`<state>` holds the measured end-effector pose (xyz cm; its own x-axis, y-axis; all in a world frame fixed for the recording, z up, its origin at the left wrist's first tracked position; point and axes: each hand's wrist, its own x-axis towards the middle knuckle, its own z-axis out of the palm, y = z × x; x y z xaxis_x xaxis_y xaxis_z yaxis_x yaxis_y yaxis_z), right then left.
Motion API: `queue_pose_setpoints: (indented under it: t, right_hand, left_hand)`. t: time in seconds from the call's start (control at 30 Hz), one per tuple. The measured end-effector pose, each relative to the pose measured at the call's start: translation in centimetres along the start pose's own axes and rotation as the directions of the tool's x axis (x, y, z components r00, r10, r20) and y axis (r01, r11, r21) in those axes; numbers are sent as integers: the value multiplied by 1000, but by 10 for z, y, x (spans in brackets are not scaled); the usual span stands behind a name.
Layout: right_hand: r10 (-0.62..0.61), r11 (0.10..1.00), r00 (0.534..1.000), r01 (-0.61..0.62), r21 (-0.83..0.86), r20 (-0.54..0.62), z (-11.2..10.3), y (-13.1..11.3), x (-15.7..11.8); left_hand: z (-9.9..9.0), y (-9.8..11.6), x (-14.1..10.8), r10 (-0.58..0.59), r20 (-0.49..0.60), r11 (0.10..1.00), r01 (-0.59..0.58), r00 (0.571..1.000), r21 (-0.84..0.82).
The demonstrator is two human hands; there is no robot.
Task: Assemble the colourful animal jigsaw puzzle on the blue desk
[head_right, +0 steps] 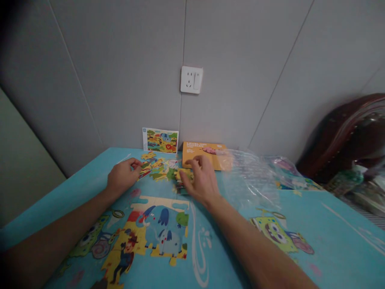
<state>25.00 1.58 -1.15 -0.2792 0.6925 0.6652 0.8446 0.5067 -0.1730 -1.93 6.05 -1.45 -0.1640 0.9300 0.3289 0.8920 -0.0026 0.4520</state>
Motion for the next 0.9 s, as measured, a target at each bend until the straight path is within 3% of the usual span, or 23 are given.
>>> queue_pose_setpoints:
  t: [0.13,0.2,0.37,0.47,0.57,0.63,0.7,0.77,0.9]
  right_hand:
    - [108,994,948,-97,-51,299,12,-4,0]
    - [152,988,925,-135,-74,349,15,-7,1]
    - [149,988,941,-150,-22,303,15,-10,3]
    - [137,987,972,-150,54,190,12,-7,3]
    - [54,983,996,-65,174,72,8,-11,2]
    - [-56,967,996,36,253,70,5,-18,1]
    - [-131,953,985,95,286,110,4,-24,0]
    - [-90,969,986,54,242,140,6,-25,-2]
    - [146,985,973,-161,71,177,13,-13,-4]
  left_hand:
    - [1,6,-10,260,-12,959,-260,965,-112]
    - [2,8,-13,370,-2,917,-366,929,-157]
    - [2,13,-19,512,50,847,-495,857,-192]
    - [-2,16,-23,576,78,800,-542,813,-257]
    - [-6,19,-30,666,173,728,-584,725,-359]
    - [-7,21,-36,725,224,678,-618,651,-398]
    - [-7,23,-40,758,229,646,-650,611,-401]
    - [-8,23,-41,758,202,643,-663,620,-383]
    - [-9,20,-35,694,150,708,-630,704,-319]
